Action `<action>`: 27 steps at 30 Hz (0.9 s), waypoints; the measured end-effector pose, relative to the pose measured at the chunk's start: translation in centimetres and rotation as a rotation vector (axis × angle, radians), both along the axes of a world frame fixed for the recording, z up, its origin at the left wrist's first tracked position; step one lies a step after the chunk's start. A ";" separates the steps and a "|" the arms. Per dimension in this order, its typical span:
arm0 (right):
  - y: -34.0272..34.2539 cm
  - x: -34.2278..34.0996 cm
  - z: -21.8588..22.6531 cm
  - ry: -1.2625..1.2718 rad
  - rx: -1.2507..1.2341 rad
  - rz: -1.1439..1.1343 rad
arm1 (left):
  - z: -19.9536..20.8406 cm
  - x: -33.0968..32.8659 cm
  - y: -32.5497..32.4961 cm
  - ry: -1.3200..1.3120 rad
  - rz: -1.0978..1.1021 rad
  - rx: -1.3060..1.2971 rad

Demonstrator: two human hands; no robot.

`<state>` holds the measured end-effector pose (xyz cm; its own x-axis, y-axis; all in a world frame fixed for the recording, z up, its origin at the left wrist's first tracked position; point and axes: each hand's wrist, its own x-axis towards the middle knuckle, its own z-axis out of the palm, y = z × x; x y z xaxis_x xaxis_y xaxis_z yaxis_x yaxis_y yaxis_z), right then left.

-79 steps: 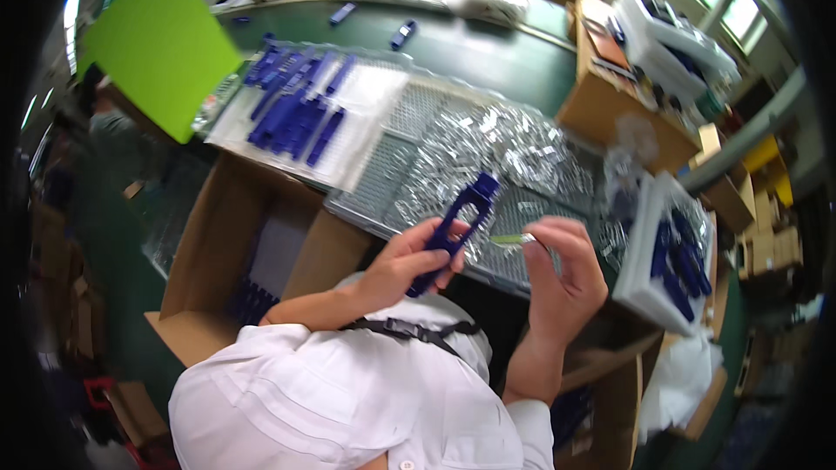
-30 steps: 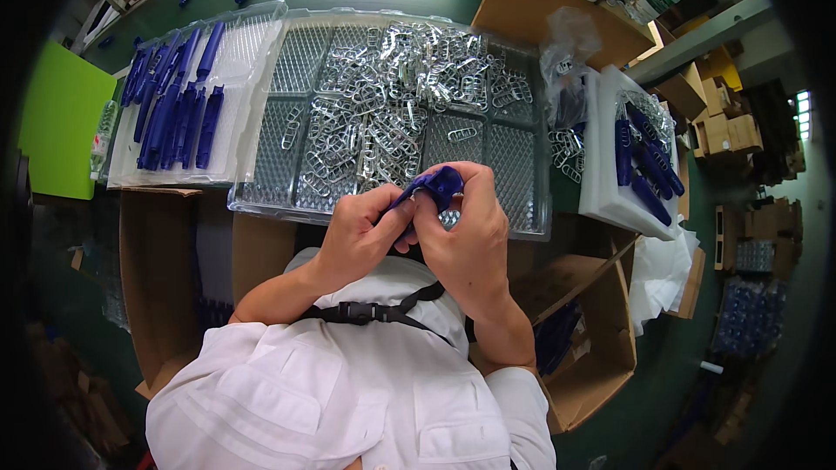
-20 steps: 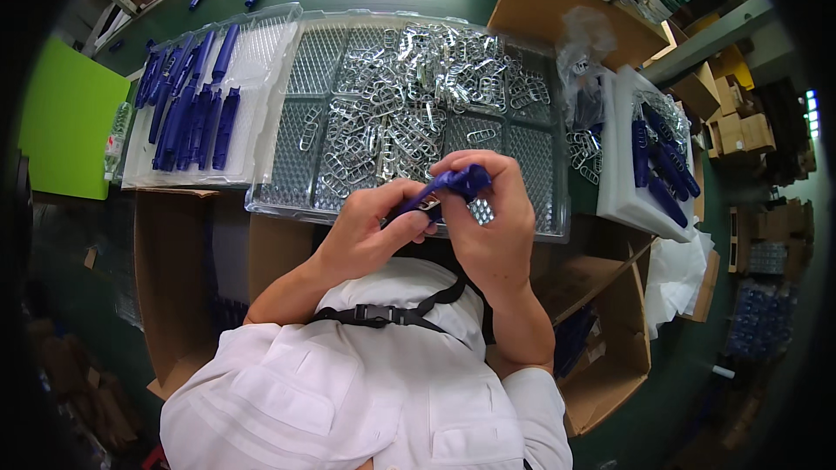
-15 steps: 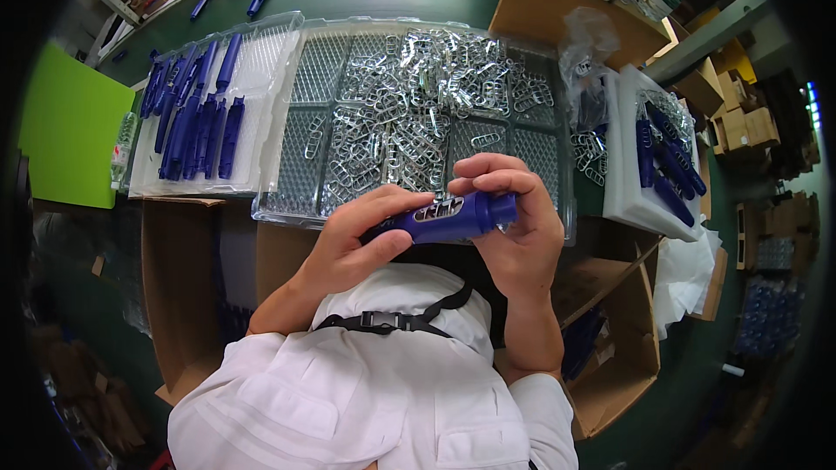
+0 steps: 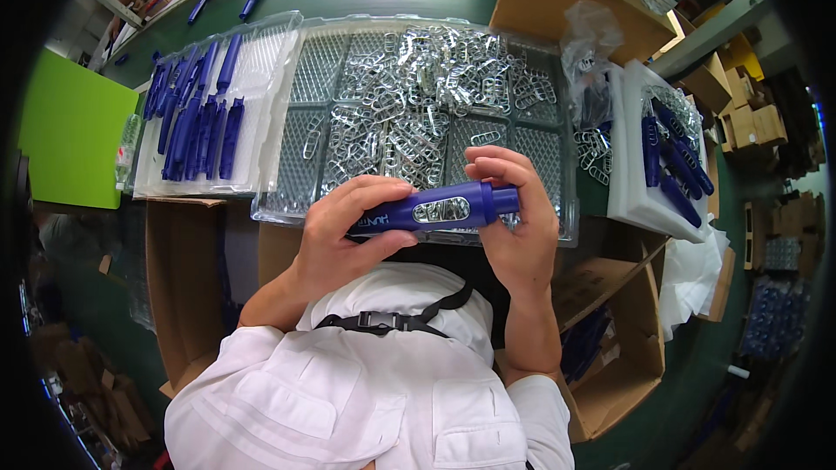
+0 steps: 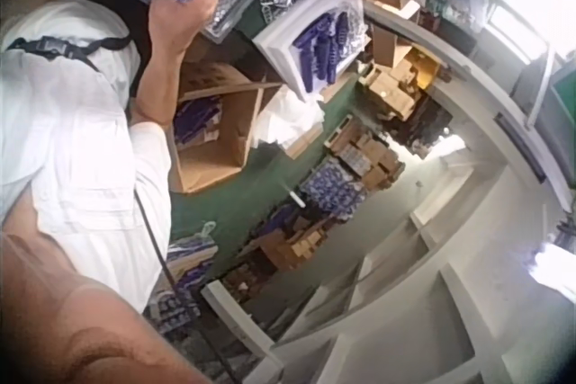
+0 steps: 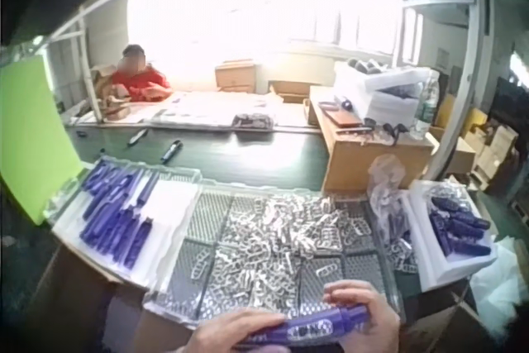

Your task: Manually assemble components onto a blue plastic housing for a handheld electronic device.

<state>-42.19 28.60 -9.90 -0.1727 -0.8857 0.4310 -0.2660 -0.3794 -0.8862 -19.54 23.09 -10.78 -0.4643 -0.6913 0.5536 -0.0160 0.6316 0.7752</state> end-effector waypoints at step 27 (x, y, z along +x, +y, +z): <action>-1.6 -5.6 -3.5 0.201 0.330 -0.405 | -1.3 8.9 -42.1 0.602 0.482 0.701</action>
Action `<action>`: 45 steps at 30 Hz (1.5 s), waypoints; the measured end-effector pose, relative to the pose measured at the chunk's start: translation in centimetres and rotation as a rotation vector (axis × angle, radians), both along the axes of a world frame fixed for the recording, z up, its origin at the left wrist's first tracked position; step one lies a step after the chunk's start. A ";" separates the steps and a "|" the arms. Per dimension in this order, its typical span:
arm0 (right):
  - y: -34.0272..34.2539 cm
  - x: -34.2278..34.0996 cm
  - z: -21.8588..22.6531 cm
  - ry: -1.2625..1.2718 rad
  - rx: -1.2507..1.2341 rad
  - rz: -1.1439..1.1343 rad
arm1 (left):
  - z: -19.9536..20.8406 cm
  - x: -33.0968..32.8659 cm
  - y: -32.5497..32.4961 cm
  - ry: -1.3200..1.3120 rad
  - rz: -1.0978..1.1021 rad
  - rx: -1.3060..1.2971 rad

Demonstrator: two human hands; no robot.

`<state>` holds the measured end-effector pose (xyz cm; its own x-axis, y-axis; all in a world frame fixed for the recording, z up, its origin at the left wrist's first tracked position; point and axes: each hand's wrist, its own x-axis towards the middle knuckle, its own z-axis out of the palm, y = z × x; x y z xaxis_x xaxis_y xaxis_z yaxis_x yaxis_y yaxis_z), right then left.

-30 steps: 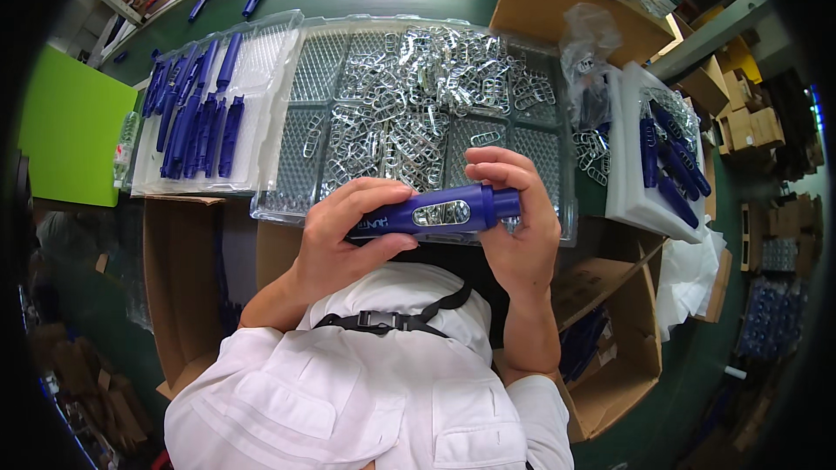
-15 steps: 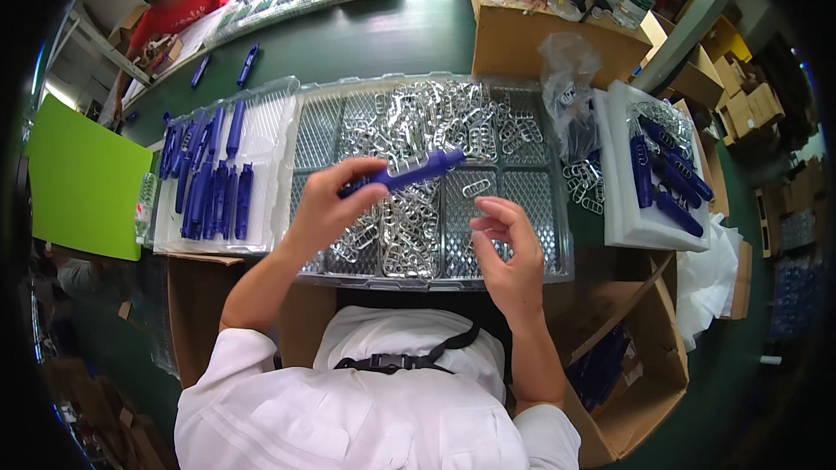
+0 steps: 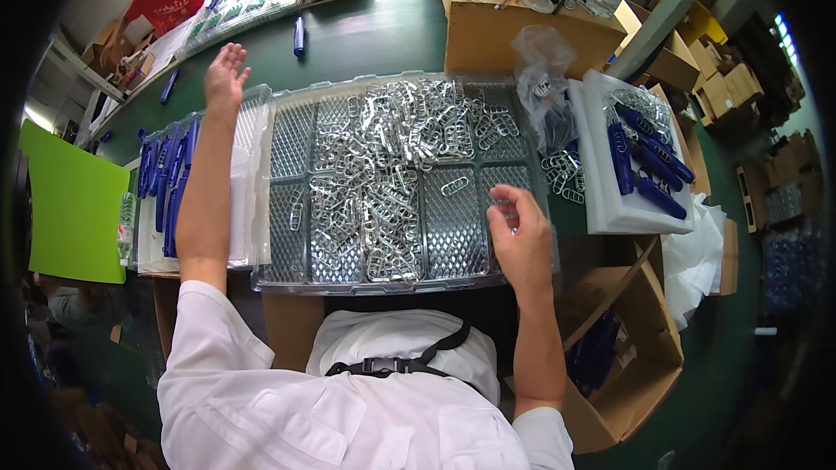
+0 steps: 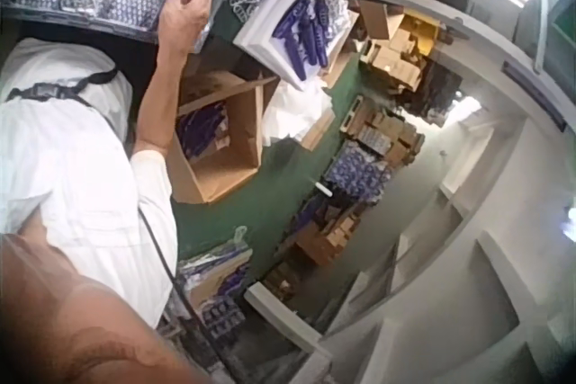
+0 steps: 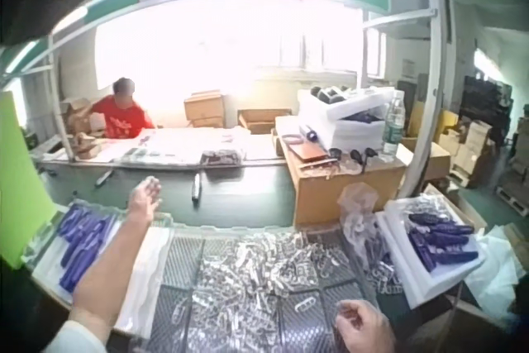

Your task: Manually assemble components onto a blue plastic housing for a handheld electronic device.

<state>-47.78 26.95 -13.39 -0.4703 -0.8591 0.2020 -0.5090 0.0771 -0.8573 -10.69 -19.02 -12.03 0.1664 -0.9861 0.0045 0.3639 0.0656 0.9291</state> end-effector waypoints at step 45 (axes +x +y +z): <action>-1.5 0.5 0.3 -0.047 0.039 0.333 | -40.4 34.8 70.5 -1.759 -0.174 1.303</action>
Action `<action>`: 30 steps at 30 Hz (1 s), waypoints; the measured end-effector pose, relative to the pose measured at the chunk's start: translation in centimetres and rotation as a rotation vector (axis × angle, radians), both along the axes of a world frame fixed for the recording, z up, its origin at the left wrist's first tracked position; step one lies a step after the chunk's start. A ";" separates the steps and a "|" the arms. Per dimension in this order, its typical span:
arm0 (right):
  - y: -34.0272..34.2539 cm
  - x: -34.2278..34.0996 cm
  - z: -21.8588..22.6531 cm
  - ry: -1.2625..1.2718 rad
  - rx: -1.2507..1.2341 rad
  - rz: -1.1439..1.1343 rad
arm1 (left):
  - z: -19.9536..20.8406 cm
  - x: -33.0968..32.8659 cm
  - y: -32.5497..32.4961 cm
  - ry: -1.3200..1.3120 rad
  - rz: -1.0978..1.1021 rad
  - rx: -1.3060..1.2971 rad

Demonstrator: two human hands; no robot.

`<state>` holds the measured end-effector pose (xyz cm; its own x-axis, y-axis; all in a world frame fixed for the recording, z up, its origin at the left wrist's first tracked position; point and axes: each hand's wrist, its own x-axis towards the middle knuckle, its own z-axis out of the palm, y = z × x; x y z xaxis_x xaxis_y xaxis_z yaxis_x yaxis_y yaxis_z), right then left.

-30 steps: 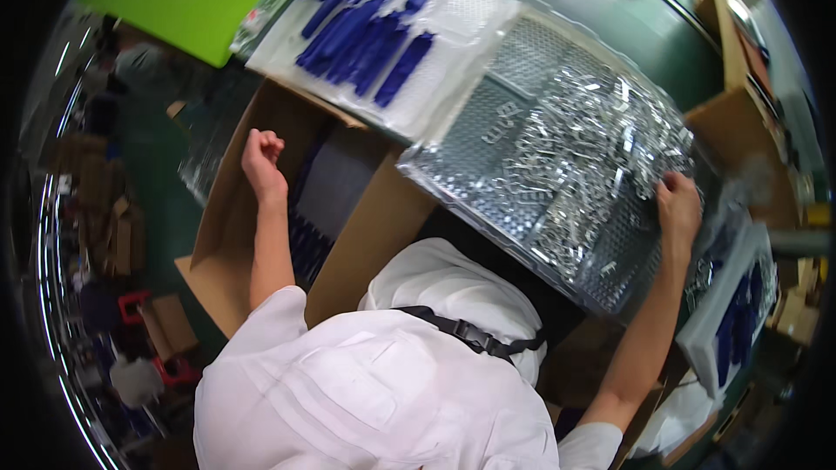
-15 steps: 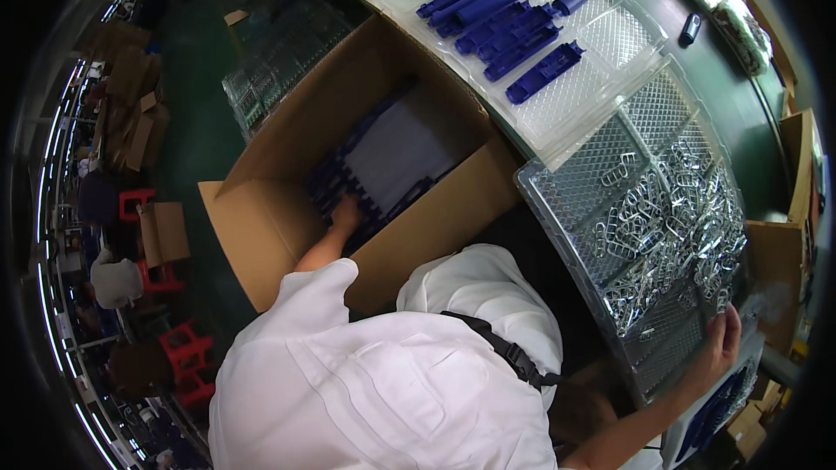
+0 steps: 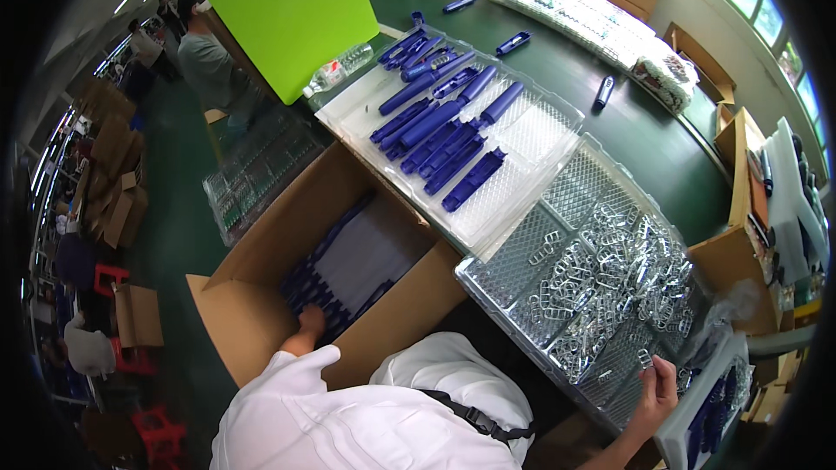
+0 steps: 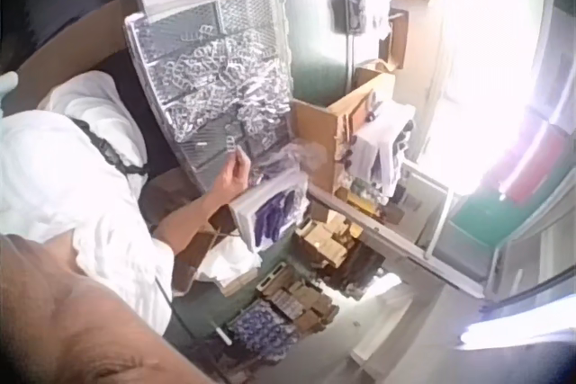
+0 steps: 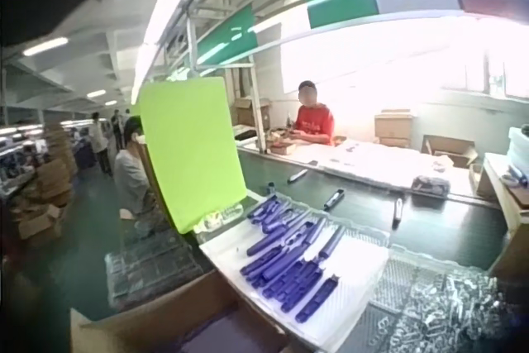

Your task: Manually assemble components onto a blue plastic housing for a handheld electronic device.

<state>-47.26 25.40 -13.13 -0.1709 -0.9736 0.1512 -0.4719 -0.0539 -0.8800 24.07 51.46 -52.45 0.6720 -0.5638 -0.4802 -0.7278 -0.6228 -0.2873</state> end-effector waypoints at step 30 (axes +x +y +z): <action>7.2 -1.5 -0.2 -0.375 -0.123 -0.143 | 37.5 -28.3 -23.1 2.167 0.343 -0.775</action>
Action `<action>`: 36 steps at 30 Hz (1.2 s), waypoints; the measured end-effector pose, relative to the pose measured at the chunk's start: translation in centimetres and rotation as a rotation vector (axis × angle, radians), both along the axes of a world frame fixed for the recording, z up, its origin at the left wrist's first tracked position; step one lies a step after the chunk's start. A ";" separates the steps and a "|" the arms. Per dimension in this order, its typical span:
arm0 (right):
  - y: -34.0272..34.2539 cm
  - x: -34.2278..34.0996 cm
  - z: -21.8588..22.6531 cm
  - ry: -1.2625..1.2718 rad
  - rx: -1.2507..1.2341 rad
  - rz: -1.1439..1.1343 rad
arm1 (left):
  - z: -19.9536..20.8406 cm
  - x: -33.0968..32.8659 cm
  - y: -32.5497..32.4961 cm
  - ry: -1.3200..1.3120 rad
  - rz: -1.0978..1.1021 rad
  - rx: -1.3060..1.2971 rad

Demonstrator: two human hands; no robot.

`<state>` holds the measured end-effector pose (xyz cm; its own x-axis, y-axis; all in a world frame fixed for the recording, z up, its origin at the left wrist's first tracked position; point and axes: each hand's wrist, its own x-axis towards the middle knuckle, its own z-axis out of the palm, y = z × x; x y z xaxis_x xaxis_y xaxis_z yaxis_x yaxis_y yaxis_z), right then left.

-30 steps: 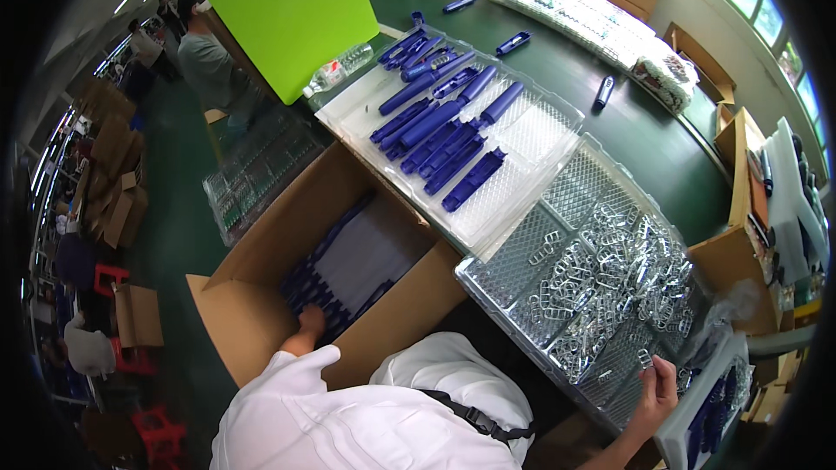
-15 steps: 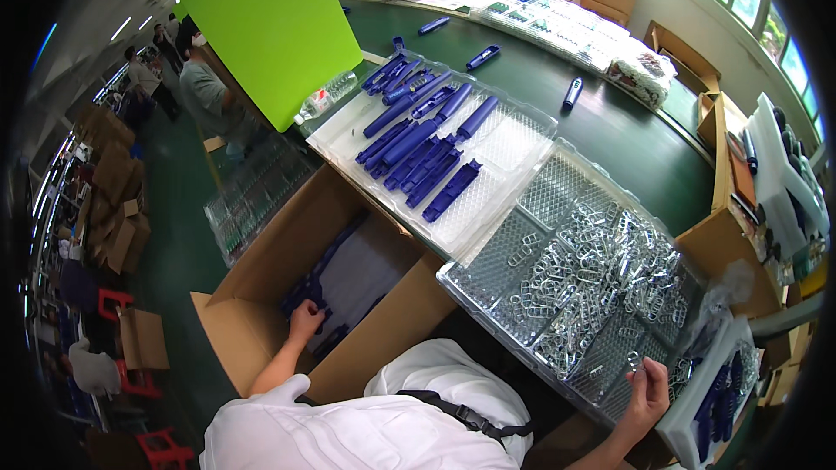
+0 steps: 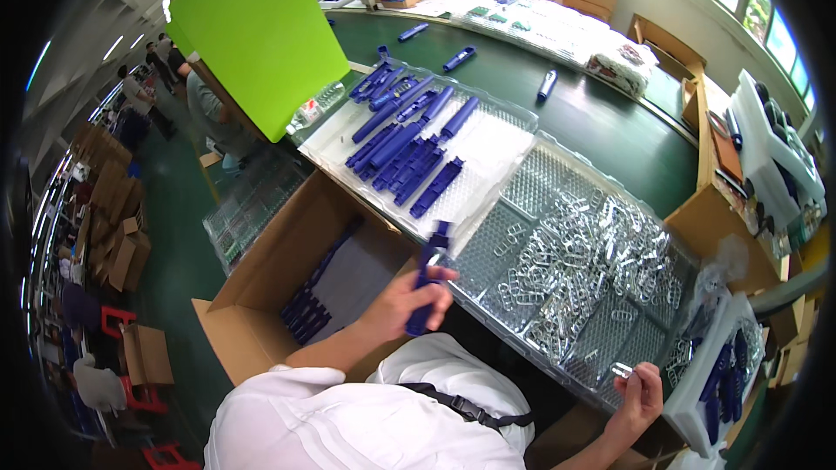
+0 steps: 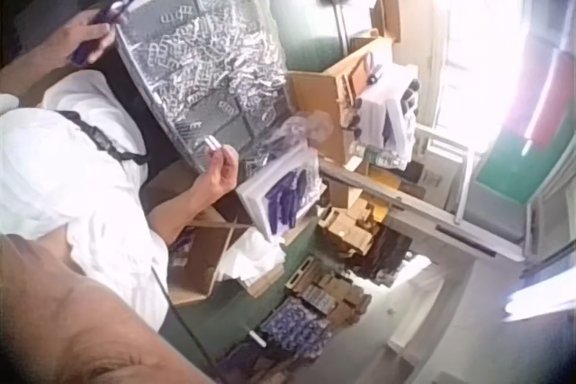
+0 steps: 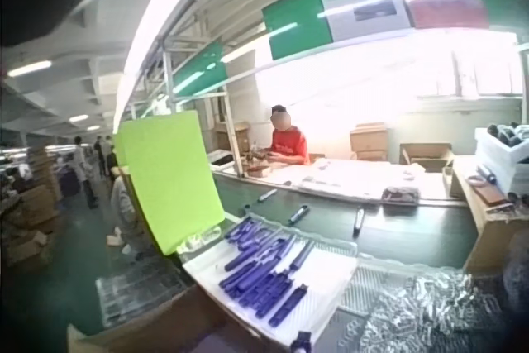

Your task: Manually assemble components onto a blue plastic housing for a handheld electronic device.

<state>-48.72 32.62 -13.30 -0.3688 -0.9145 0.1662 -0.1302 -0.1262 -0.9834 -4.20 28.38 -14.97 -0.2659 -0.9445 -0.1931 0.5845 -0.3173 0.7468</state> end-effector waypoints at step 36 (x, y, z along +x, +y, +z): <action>-1.6 10.9 5.8 0.727 -0.032 0.196 | -0.6 -14.8 -0.1 -0.130 -0.564 -0.309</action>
